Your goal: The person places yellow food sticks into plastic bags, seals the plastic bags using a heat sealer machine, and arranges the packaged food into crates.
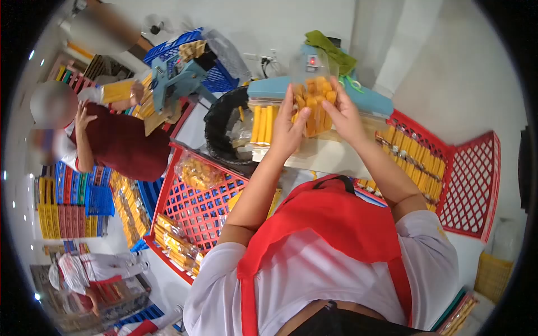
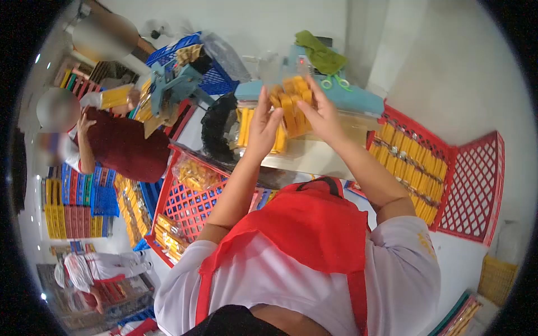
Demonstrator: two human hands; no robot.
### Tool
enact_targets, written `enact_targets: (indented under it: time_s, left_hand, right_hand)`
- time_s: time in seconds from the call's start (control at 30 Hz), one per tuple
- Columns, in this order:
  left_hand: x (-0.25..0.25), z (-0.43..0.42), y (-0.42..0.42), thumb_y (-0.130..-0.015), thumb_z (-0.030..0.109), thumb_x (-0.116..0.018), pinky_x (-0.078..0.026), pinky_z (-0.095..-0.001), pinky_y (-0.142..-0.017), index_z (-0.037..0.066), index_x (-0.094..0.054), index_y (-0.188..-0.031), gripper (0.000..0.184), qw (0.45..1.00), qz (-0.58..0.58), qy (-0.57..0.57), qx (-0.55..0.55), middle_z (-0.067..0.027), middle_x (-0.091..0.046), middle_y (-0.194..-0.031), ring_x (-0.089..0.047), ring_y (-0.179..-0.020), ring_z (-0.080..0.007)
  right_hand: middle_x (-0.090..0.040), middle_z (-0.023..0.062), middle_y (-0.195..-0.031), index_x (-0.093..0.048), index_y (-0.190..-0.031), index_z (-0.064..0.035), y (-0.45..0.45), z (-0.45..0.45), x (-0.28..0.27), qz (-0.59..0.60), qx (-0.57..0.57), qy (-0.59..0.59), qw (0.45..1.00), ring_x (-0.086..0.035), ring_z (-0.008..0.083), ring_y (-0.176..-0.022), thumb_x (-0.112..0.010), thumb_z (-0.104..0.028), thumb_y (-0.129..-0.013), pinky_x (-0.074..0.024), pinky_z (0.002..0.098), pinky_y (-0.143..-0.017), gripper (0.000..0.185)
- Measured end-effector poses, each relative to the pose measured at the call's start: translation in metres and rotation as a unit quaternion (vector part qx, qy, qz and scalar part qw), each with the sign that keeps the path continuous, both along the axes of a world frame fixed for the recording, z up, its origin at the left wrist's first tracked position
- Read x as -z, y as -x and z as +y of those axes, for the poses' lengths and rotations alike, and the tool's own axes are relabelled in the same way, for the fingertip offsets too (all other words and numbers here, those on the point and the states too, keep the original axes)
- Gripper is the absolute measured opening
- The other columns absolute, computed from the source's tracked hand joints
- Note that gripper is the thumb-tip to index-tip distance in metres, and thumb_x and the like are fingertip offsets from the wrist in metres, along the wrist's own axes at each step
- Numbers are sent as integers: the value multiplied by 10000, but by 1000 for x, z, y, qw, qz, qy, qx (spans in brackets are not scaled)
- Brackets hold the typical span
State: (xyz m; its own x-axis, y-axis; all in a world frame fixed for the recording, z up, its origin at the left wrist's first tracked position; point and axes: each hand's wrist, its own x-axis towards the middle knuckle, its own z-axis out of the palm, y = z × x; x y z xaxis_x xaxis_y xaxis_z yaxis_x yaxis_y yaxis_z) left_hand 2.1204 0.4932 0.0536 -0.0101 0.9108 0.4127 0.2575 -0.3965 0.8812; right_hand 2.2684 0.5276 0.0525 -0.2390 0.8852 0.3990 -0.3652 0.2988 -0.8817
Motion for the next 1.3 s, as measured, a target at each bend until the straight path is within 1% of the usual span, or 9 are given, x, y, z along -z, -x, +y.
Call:
enact_targets:
  time_s: [0.1, 0.17, 0.4, 0.63, 0.7, 0.8, 1.03, 1.23, 1.3]
  left_hand:
    - [33, 8, -30, -845, 152, -473, -276, -334, -963, -48, -213, -1280, 545, 998, 1, 45, 51, -205, -279, -1306, -298, -1205, -303]
    - [47, 9, -42, -854, 153, -452, -260, -342, -972, -80, -151, -1280, 571, 983, 183, 25, 25, -236, -291, -1284, -281, -1204, -346]
    - [22, 10, -55, -809, 101, -515, -417, -327, -725, -34, -554, -1019, 252, 978, 186, 55, -79, -185, -527, -1002, -520, -853, -275]
    - [30, -4, -49, -769, 45, -561, -424, -246, -650, 0, -594, -952, 191, 988, -9, 123, -92, -110, -545, -827, -536, -762, -153]
    - [43, -4, -46, -767, 27, -552, -421, -221, -663, 20, -599, -887, 129, 975, -160, 155, -8, -91, -525, -940, -515, -790, -110]
    - [43, -8, -45, -749, 3, -545, -415, -212, -662, 25, -573, -808, 69, 974, -189, 114, 43, -76, -464, -1035, -498, -790, -106]
    - [50, 7, -21, -726, 8, -563, -407, -199, -656, 34, -557, -753, 38, 951, -147, 165, 214, -38, -503, -953, -492, -756, -93]
    - [22, -17, -33, -776, 22, -548, -420, -208, -628, 9, -555, -795, 25, 931, -226, 226, 176, -25, -565, -794, -521, -666, -104]
    - [19, -15, -41, -786, 34, -546, -421, -201, -606, 7, -549, -815, 40, 916, -271, 275, 115, -28, -562, -775, -522, -649, -107]
  right_hand:
    - [-331, 136, -1294, -260, -1288, -3, -27, -6, 49, -89, 55, -7, 994, -341, 195, -1180, -439, -143, -865, -283, 297, -963, 480]
    - [-298, 186, -1308, -235, -1296, -8, -35, -9, 71, -309, 165, -30, 936, -334, 248, -1191, -425, -183, -871, -257, 319, -981, 498]
    - [-566, 143, -831, -589, -893, 6, -51, -14, 30, -361, 247, -89, 895, -534, 297, -767, -512, -166, -809, -414, 347, -675, 207]
    - [-549, 74, -721, -595, -825, 5, -63, -19, 25, -264, 157, -37, 951, -532, 178, -676, -542, -121, -788, -412, 279, -618, 142]
    - [-535, 14, -866, -586, -830, 23, -69, -19, 32, -233, 66, 48, 969, -475, 64, -665, -530, -59, -792, -385, 203, -579, 106]
    - [-471, 7, -1007, -597, -808, 4, -71, -20, 33, -118, 9, 104, 987, -470, 40, -699, -533, -30, -777, -379, 184, -586, 79]
    - [-447, 28, -992, -600, -761, -3, -78, -9, 31, -115, -115, 131, 978, -492, 90, -829, -589, -14, -728, -411, 214, -680, 37]
    - [-490, 52, -919, -597, -779, 17, -75, -28, 23, -58, -97, 127, 985, -510, 99, -779, -593, 0, -736, -420, 211, -672, 47]
    - [-539, 62, -824, -575, -835, 31, -77, -27, 20, -25, -61, 261, 963, -527, 103, -713, -588, 0, -746, -428, 213, -642, 96]
